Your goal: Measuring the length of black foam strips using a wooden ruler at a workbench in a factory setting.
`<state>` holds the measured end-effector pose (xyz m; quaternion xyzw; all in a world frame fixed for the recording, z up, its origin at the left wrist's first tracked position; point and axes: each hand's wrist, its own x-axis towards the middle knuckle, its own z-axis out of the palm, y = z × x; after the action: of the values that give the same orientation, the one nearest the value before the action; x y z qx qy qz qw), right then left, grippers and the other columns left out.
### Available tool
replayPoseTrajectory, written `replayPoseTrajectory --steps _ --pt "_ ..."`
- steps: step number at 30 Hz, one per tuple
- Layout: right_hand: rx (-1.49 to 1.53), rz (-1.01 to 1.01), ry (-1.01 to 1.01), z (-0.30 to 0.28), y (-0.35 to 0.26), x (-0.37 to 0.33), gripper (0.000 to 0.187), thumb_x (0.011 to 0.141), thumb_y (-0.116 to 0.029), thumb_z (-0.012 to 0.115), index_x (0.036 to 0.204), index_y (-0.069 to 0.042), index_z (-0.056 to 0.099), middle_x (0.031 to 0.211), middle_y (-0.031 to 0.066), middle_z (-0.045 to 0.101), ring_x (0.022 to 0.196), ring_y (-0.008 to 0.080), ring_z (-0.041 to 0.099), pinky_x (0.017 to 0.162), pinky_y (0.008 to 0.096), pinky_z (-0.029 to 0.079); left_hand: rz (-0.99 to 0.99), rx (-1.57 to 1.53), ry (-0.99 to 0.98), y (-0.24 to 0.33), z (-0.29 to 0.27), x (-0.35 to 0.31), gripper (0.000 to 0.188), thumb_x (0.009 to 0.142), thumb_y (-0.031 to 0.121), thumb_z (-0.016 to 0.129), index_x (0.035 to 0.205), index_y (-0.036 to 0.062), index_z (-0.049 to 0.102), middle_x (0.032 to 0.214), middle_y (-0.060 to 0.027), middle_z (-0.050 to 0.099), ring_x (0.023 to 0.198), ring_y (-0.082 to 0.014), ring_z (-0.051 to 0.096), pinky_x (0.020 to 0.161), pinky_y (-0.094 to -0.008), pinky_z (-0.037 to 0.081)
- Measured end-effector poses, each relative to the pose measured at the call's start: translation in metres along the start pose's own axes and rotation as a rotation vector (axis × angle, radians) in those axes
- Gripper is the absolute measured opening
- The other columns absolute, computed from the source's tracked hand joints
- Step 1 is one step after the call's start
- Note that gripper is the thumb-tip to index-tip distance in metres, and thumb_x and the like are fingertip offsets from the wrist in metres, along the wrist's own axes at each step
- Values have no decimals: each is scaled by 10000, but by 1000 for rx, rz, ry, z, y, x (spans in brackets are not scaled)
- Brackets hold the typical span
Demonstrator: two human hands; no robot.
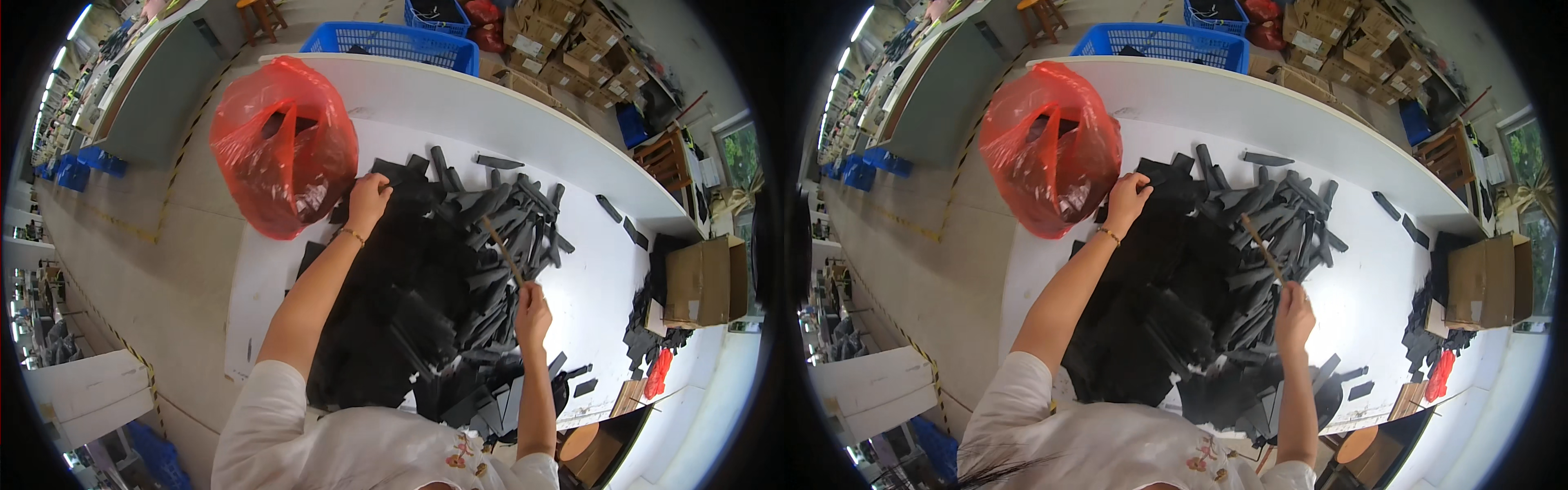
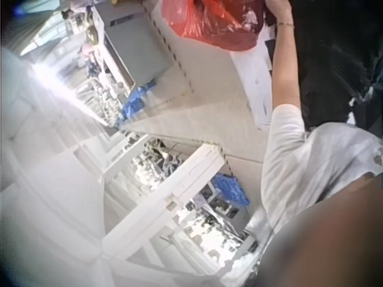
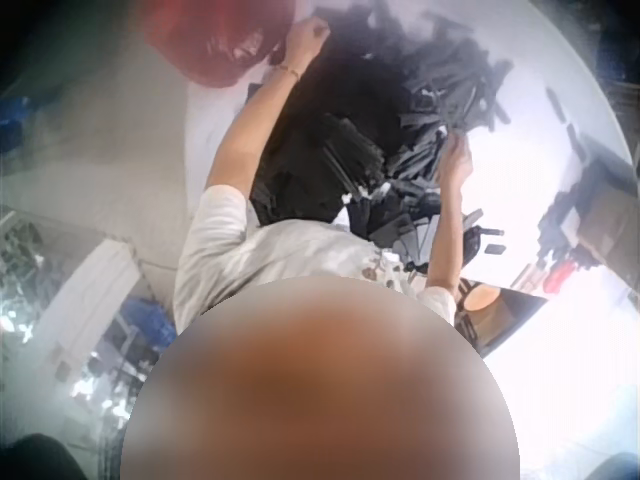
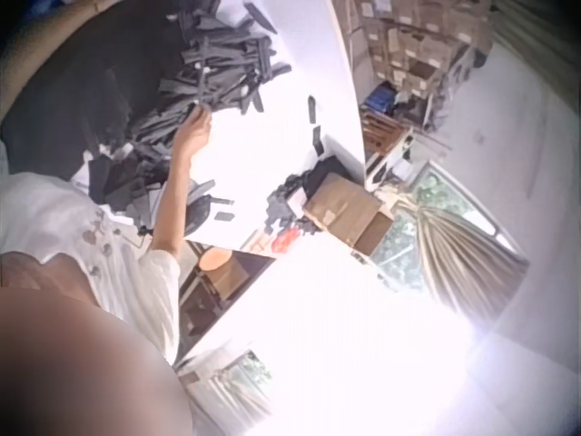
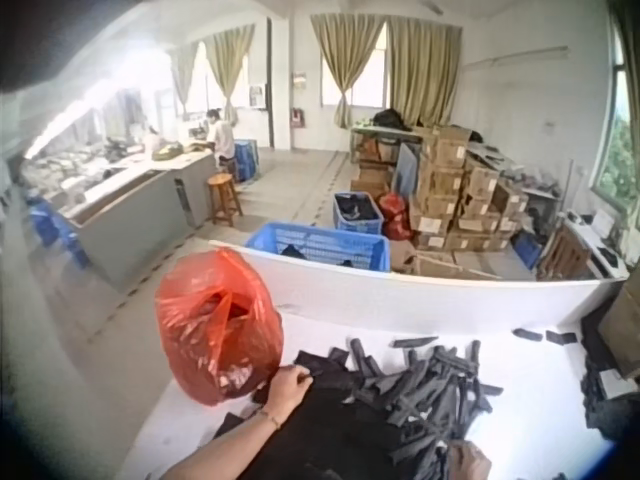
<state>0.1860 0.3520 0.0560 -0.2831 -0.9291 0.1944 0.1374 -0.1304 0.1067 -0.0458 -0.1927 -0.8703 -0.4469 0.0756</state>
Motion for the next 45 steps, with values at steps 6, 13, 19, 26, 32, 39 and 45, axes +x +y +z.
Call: replayPoseTrajectory --steps 6,13,19,26,32,39,45 --pt "121 -125 -46 27 -10 26 97 879 -57 610 970 -38 638 848 141 652 807 332 624 704 385 497 32 343 -79 -50 42 31 107 748 132 736 791 66 664 784 -110 634 823 -315 606 767 -414 493" --pt "136 -376 -4 19 -40 65 135 846 -7 641 978 -15 663 817 129 636 752 300 603 683 360 486 -36 -71 -352 10 -13 36 133 772 129 740 877 52 718 867 -79 682 846 -213 632 751 -310 484" --pt "98 -459 44 -12 -64 54 121 830 -23 659 950 -34 658 796 107 630 742 291 601 663 370 483 61 -226 -498 62 -60 7 85 799 81 715 873 41 698 875 -37 648 858 -172 599 755 -281 481" --pt "4 -563 58 -31 -67 20 200 792 -57 690 988 -83 661 806 72 629 730 267 602 645 362 484 265 -162 -514 104 -94 -23 102 787 119 716 869 61 699 890 -41 658 914 -216 601 824 -332 476" --pt "495 -462 -187 -3 -103 -23 255 869 -67 641 1122 -39 635 790 98 631 626 228 604 553 298 467 695 -123 -505 187 -101 -81 122 764 148 724 815 75 640 1021 -47 627 1109 -277 551 968 -385 424" --pt "962 143 -652 7 -136 -87 200 948 -99 569 1104 17 617 721 12 587 567 56 500 506 220 395 -769 -1793 -274 161 -110 -151 357 879 218 695 1151 11 592 1035 -92 631 1084 -325 600 938 -450 477" --pt "610 -129 -16 18 -175 -119 148 869 30 551 1007 37 604 819 231 618 761 409 621 657 413 487 -863 -1702 -29 179 -86 -190 261 900 215 679 1056 10 636 823 -100 666 854 -278 678 805 -392 541"
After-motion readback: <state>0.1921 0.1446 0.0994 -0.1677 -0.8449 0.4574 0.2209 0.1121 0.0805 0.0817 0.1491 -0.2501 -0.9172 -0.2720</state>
